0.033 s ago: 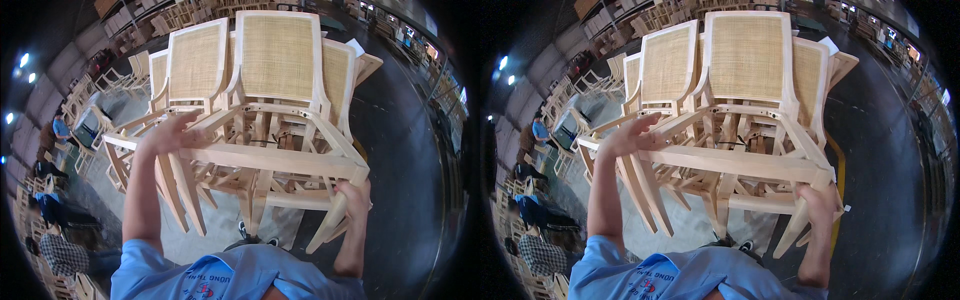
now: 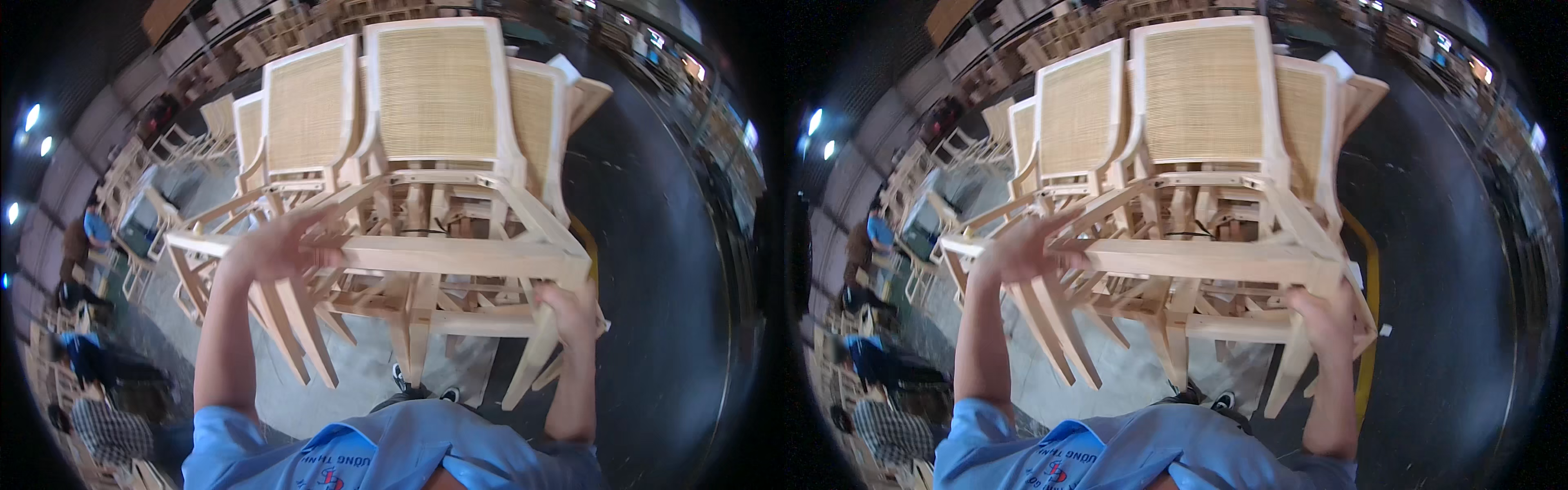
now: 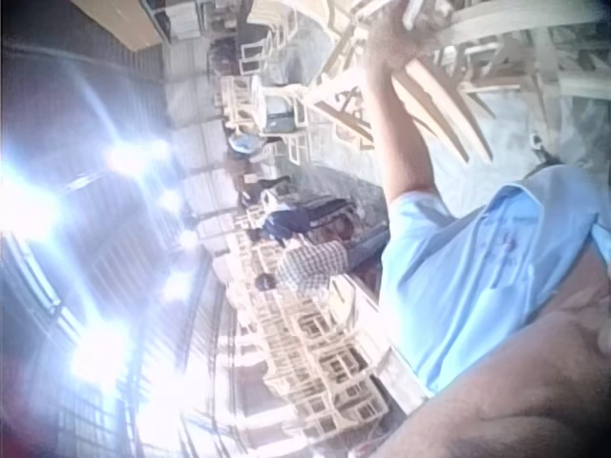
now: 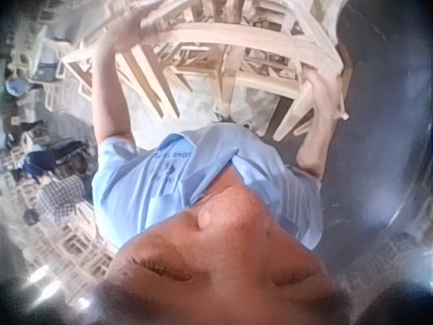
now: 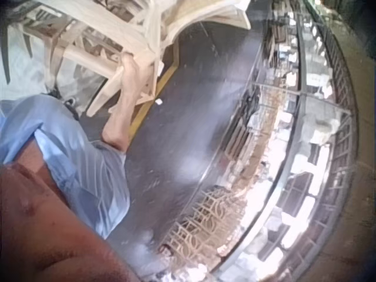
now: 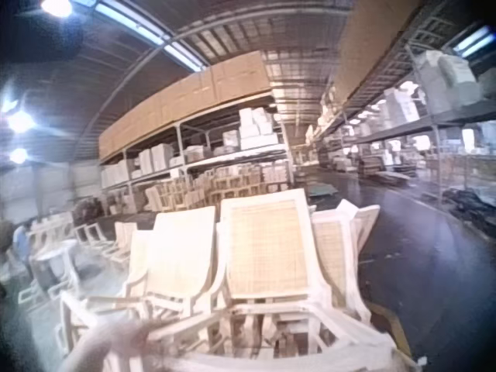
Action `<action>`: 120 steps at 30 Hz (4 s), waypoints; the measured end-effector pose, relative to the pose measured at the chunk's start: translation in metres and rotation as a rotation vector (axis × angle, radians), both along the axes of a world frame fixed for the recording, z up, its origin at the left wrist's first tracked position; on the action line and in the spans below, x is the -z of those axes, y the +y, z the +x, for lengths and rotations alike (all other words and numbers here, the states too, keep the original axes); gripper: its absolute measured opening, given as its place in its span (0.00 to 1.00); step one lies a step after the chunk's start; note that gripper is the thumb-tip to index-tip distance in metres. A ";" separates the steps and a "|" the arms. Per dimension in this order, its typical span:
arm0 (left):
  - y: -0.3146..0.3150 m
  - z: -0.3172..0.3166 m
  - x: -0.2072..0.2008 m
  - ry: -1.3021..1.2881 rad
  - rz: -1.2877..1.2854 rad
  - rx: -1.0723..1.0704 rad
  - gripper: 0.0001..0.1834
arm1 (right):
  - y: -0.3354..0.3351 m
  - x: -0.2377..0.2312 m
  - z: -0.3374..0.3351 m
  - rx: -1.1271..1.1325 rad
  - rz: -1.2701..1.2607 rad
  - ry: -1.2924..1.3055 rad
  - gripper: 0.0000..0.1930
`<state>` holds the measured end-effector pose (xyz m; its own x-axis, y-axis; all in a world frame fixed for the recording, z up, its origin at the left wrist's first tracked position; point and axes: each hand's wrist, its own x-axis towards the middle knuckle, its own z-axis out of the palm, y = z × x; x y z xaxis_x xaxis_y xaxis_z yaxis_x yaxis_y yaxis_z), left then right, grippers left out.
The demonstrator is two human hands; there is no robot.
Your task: The person assembles wooden chairs by inserting dowels into pre-drilled holes and tapping them with a rubber mallet. They use a utility knife to trim excess dowel length and wipe the chair surfaces with a cloth. The person moves completed chairs to a stack nearby.
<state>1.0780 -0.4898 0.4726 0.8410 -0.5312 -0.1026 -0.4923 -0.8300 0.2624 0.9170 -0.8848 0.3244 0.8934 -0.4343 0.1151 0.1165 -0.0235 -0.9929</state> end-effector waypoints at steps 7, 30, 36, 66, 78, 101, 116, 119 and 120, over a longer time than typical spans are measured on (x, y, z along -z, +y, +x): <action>0.007 -0.048 0.041 -0.161 -0.133 -0.093 0.32 | 0.026 -0.006 0.028 -0.161 -0.032 -0.025 0.23; -0.099 -0.324 0.265 0.235 -0.712 0.031 0.11 | -0.148 0.381 -0.386 -0.333 -0.652 1.131 0.10; -0.156 -0.427 0.312 1.009 -0.785 -0.373 0.22 | -0.177 0.425 -0.446 -1.020 -0.642 0.874 0.09; -0.889 -0.424 0.682 0.773 -0.524 0.262 0.26 | -0.842 0.909 -0.040 -0.062 -0.715 1.165 0.33; -0.914 -0.412 0.692 0.727 -0.547 0.307 0.32 | -0.809 0.893 -0.089 -0.043 -0.619 0.998 0.11; -0.523 -0.430 0.394 0.740 -1.111 -0.918 0.16 | -0.347 0.291 -0.215 -0.955 0.541 0.638 0.17; -0.247 -0.405 0.261 0.169 -1.417 -1.011 0.15 | -0.098 0.153 -0.185 -0.900 0.241 0.224 0.24; -0.186 -0.361 0.244 0.026 -1.427 -0.982 0.14 | -0.080 0.163 -0.160 -0.729 0.107 0.196 0.17; -0.168 -0.349 0.237 -0.005 -1.417 -0.977 0.14 | -0.073 0.159 -0.155 -0.750 0.119 0.205 0.16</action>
